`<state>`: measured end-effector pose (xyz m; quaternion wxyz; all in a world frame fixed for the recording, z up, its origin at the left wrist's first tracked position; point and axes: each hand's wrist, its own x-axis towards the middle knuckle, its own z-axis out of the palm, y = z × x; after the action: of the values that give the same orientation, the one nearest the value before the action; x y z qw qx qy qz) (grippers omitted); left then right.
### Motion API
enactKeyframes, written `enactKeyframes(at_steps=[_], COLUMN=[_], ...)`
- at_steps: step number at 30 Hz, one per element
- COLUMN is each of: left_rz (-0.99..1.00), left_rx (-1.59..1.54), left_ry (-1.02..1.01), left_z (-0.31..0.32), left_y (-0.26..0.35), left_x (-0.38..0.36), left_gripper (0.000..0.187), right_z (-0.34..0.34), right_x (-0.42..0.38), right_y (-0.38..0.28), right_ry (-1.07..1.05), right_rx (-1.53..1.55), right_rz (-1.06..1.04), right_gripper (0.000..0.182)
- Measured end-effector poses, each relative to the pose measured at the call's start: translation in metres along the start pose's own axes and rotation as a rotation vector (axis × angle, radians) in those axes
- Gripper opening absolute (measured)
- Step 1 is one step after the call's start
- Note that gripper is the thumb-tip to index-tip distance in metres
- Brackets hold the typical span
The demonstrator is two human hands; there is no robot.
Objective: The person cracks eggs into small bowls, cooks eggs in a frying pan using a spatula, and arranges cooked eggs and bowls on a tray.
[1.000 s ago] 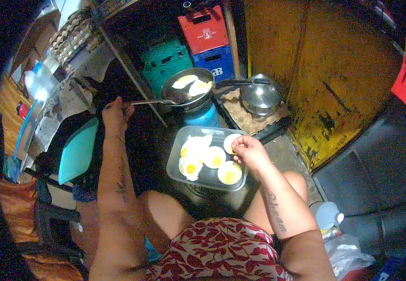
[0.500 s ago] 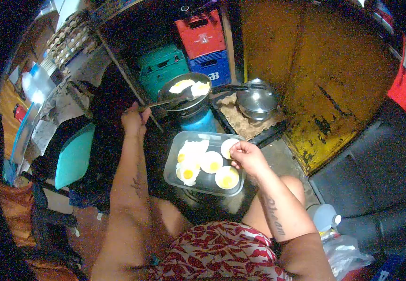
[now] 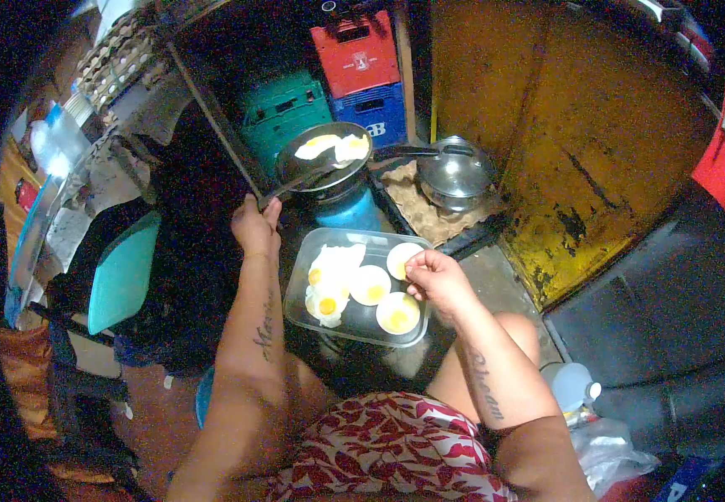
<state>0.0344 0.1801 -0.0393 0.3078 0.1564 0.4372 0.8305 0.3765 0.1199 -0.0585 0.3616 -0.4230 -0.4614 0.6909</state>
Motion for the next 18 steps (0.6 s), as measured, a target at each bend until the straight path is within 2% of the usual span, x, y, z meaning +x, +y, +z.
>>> enactKeyframes(at_steps=[3,18], left_rz=[0.044,0.015], left_rx=[0.011,-0.007], left_ry=[0.018,0.026], left_z=[0.007,-0.008], left_y=[-0.01,-0.013], left_x=[-0.012,-0.011], left_gripper=[0.022,0.026], right_z=[0.003,-0.004], right_x=[0.0,0.002], right_y=[-0.002,0.002], right_ry=[0.016,-0.028], right_rx=[0.026,0.01], right_rz=[0.008,0.002], right_gripper=[0.005,0.008])
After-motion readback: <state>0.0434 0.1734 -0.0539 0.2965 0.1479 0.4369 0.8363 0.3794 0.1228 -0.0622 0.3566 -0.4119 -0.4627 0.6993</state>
